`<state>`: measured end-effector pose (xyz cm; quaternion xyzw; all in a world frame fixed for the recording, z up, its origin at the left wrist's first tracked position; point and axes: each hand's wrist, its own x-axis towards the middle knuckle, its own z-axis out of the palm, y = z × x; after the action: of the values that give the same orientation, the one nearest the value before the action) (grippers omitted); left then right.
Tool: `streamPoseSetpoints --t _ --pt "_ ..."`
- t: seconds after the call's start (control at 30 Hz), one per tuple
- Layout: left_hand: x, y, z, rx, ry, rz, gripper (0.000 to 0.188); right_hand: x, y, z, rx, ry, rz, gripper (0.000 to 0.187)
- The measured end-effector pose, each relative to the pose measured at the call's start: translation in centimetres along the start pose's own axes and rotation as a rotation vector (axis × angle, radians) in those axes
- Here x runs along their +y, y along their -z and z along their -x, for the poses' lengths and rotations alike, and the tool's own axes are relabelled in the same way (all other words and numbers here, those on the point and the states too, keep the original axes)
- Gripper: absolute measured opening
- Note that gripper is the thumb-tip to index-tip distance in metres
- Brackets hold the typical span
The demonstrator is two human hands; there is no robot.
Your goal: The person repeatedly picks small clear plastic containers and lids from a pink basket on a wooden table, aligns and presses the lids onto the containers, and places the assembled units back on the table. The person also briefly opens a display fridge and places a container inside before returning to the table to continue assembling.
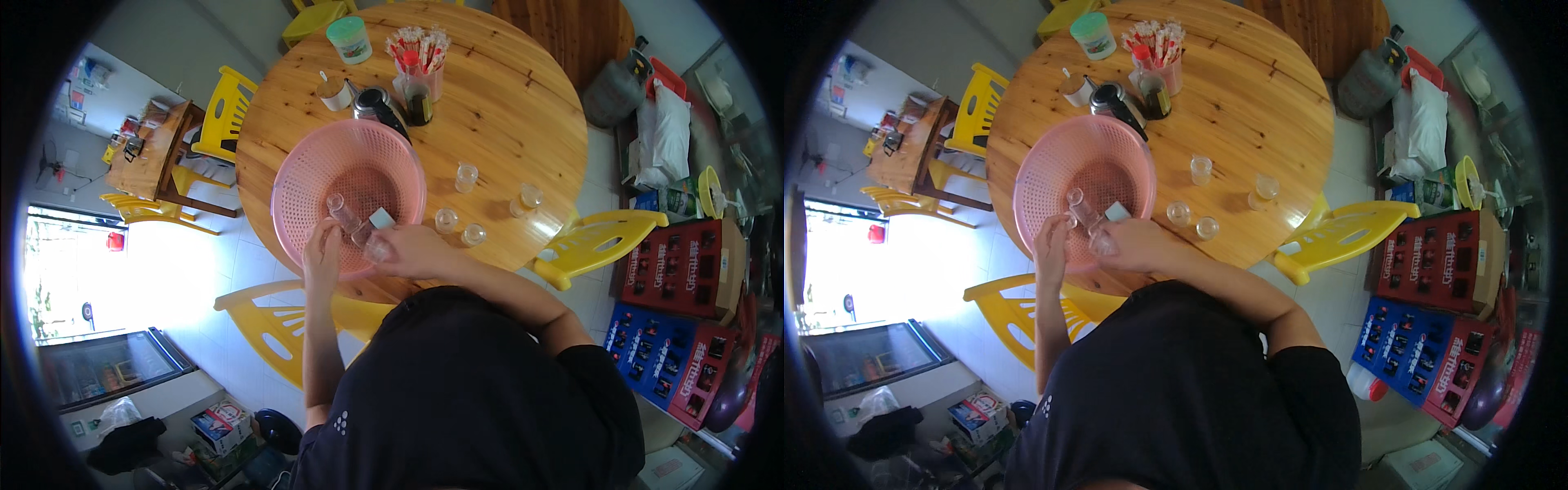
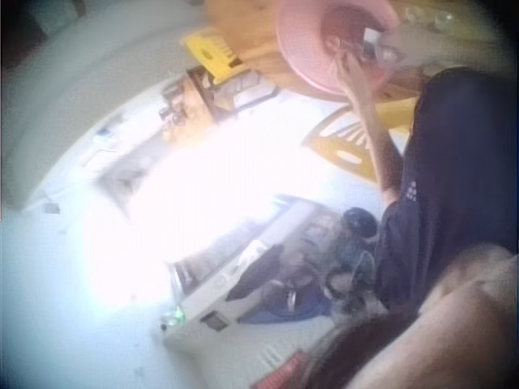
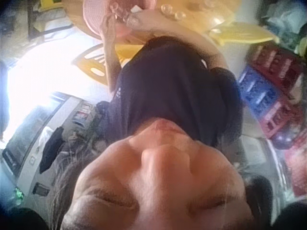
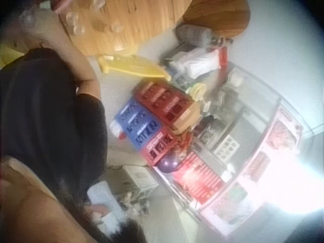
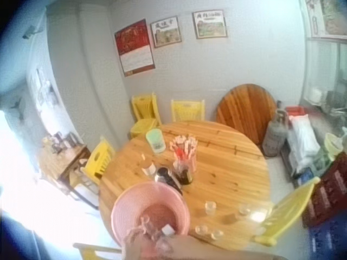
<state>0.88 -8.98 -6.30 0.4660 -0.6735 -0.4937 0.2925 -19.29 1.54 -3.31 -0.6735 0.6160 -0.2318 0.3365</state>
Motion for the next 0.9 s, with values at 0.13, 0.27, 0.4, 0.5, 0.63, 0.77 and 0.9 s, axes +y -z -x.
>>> streamPoseSetpoints --t 0.13,0.27,0.4,0.5,0.63,0.77,0.9 --pt "4.3 1.0 2.6 -0.164 0.034 -0.019 0.022 0.2 0.6 1.8 -0.034 0.044 -0.144 0.064" --pt "12.6 6.6 6.2 -0.129 -0.490 -0.189 0.030 -2.0 3.9 4.4 -0.230 0.190 -0.628 0.066" --pt "12.8 10.8 4.7 -0.431 -0.841 0.550 0.037 -2.1 7.0 4.9 -0.642 0.647 -1.538 0.075" --pt "6.3 6.9 1.0 -0.081 -0.233 0.255 0.032 -0.1 6.9 2.1 -0.520 0.508 -1.475 0.070" --pt "0.4 1.0 0.5 0.128 -0.298 -0.420 0.030 1.4 3.2 1.0 0.077 0.021 0.032 0.065" --pt "1.2 -1.8 3.9 -0.022 0.180 0.229 0.029 1.6 0.6 2.8 0.017 0.116 -0.056 0.068" --pt "2.4 -5.4 6.5 -0.098 -0.107 0.171 0.027 1.6 -0.2 3.6 -0.234 -0.088 -0.302 0.084"
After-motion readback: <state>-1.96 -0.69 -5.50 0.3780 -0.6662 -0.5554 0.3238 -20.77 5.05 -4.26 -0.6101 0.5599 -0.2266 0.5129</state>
